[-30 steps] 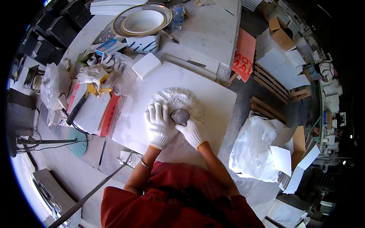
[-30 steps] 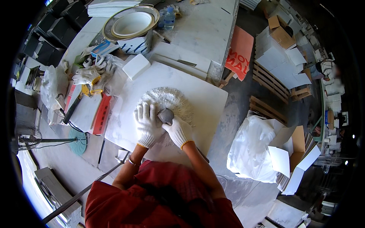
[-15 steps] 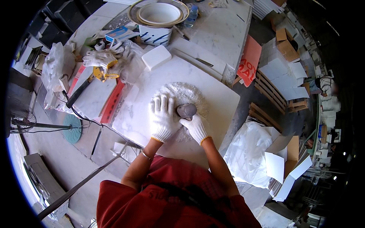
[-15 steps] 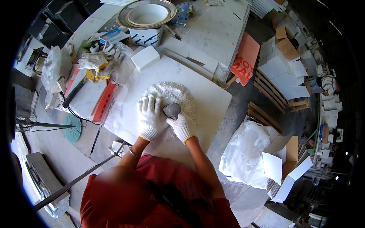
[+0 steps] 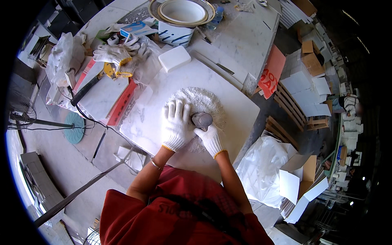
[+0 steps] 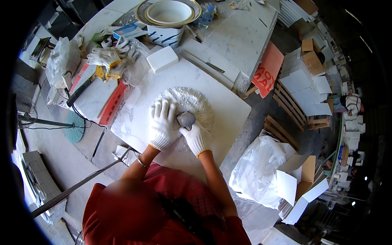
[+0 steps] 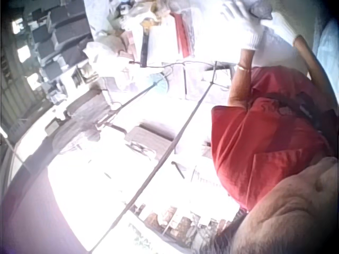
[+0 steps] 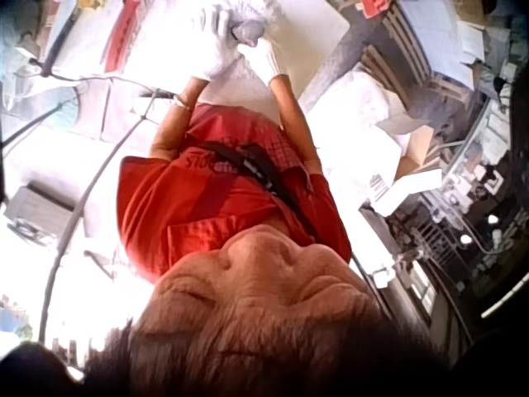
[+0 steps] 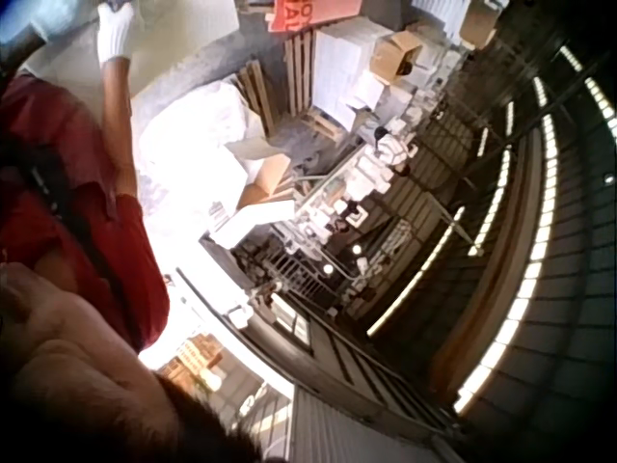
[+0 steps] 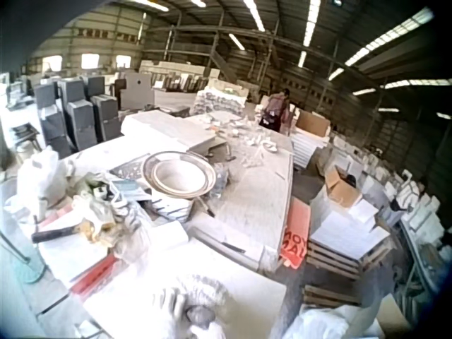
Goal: The person repeatedly strikes a small gray object with a hammer on a white surface, breaking it into smaller pieces. The person wears white gloves and continues the action throughout the clip.
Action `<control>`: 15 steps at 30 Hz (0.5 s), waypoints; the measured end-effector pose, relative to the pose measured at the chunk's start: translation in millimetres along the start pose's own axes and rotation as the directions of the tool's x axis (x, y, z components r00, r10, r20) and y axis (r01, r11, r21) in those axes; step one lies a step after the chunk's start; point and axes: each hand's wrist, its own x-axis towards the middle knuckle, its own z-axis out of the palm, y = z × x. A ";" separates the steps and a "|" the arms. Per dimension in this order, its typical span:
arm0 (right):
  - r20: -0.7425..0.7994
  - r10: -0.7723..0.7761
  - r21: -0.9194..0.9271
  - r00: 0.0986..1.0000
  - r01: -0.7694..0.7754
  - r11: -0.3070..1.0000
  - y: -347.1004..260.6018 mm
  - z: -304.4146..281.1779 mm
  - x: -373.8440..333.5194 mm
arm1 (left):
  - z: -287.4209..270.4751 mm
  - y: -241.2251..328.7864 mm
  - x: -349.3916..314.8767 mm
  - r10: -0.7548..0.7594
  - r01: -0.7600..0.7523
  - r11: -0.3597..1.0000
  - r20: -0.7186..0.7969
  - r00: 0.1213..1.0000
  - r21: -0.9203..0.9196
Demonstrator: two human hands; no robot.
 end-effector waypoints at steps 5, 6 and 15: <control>0.296 0.276 0.477 0.915 -0.392 0.787 -7.4 -6.2 7.1 | 3.8 -3.0 -0.8 0.014 -0.014 1.000 -0.044 0.999 -0.015; 0.281 0.301 0.468 0.911 -0.404 0.786 -14.2 -11.5 2.8 | -0.8 -1.3 -0.2 0.017 -0.019 0.999 -0.048 0.999 -0.032; 0.053 0.066 0.157 0.996 -0.074 0.985 27.0 9.4 2.3 | -1.4 0.8 3.3 0.007 -0.007 1.000 0.006 1.000 -0.030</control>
